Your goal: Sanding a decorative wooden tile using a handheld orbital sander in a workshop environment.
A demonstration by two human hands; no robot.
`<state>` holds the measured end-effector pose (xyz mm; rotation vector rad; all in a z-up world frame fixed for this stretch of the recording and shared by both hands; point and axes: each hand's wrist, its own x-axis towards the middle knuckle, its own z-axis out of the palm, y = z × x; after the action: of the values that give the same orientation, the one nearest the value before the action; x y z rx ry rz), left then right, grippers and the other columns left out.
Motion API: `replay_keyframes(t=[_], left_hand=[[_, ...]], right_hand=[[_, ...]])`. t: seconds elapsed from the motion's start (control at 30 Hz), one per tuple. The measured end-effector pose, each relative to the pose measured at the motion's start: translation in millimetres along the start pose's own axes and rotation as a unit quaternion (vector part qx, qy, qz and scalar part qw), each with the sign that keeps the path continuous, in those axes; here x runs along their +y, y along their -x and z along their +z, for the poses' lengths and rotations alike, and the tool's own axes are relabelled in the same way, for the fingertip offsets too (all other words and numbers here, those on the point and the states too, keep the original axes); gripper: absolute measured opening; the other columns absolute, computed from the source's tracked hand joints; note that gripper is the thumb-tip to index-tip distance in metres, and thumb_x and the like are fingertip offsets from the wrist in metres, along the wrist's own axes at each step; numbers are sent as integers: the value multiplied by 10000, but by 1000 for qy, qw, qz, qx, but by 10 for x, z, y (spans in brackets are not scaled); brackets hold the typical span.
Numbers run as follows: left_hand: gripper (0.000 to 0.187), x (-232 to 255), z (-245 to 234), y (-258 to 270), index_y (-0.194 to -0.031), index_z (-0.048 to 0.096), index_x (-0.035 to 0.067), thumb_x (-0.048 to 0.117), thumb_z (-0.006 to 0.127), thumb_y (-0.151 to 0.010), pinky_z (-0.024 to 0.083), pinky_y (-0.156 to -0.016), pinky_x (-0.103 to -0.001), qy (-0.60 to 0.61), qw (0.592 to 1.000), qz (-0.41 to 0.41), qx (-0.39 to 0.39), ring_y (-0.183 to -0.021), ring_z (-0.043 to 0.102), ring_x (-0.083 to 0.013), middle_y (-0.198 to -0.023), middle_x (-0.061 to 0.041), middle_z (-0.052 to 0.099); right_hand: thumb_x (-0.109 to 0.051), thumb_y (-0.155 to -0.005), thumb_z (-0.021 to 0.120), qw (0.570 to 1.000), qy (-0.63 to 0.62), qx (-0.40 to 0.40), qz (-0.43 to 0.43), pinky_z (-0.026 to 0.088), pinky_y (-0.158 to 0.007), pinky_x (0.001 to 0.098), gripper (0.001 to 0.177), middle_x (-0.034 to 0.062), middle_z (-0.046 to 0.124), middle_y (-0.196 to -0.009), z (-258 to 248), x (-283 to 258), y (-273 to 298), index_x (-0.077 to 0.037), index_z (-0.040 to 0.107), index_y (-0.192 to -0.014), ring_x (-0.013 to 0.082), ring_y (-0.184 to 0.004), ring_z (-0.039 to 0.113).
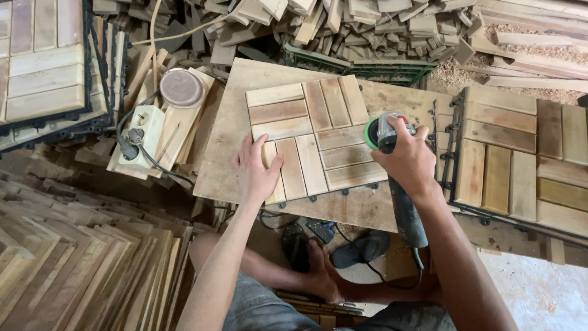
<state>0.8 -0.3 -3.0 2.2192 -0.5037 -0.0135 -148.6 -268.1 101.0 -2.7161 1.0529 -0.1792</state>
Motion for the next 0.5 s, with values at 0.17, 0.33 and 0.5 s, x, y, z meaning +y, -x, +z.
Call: replay_keyframes(t=[0.17,0.33,0.5], left_hand=[[599,17,-17,18,-1451,505,230,380,702,-905,167,-1180,-528,0,1000,2,2,-1512,303,-357,-1585,-209,373],[588,59,-45,19,-1447,506,227,375,693,-909,160,-1185,-525,4,1000,-5,-3,-1517,294,-356,-1590,-207,365],[588,67,-53,20,-1457,497,234,371,685,-918,150,-1185,-525,10,1000,-7,-5,-1520,284,-359,-1593,-211,357]], right_hand=[[-428,-755,843,1000,-1,-7,5,570,-828,598,807,210,443,-1271,-43,-22,30,-334,455,-1456,533,-942,705],[-434,-744,846,1000,2,-8,8,568,-834,605,816,210,445,-1278,-50,-16,24,-341,454,-1453,532,-944,705],[-400,-758,837,1000,-7,-20,10,561,-848,618,813,211,431,-1287,-108,-38,41,-338,440,-1464,535,-960,699]])
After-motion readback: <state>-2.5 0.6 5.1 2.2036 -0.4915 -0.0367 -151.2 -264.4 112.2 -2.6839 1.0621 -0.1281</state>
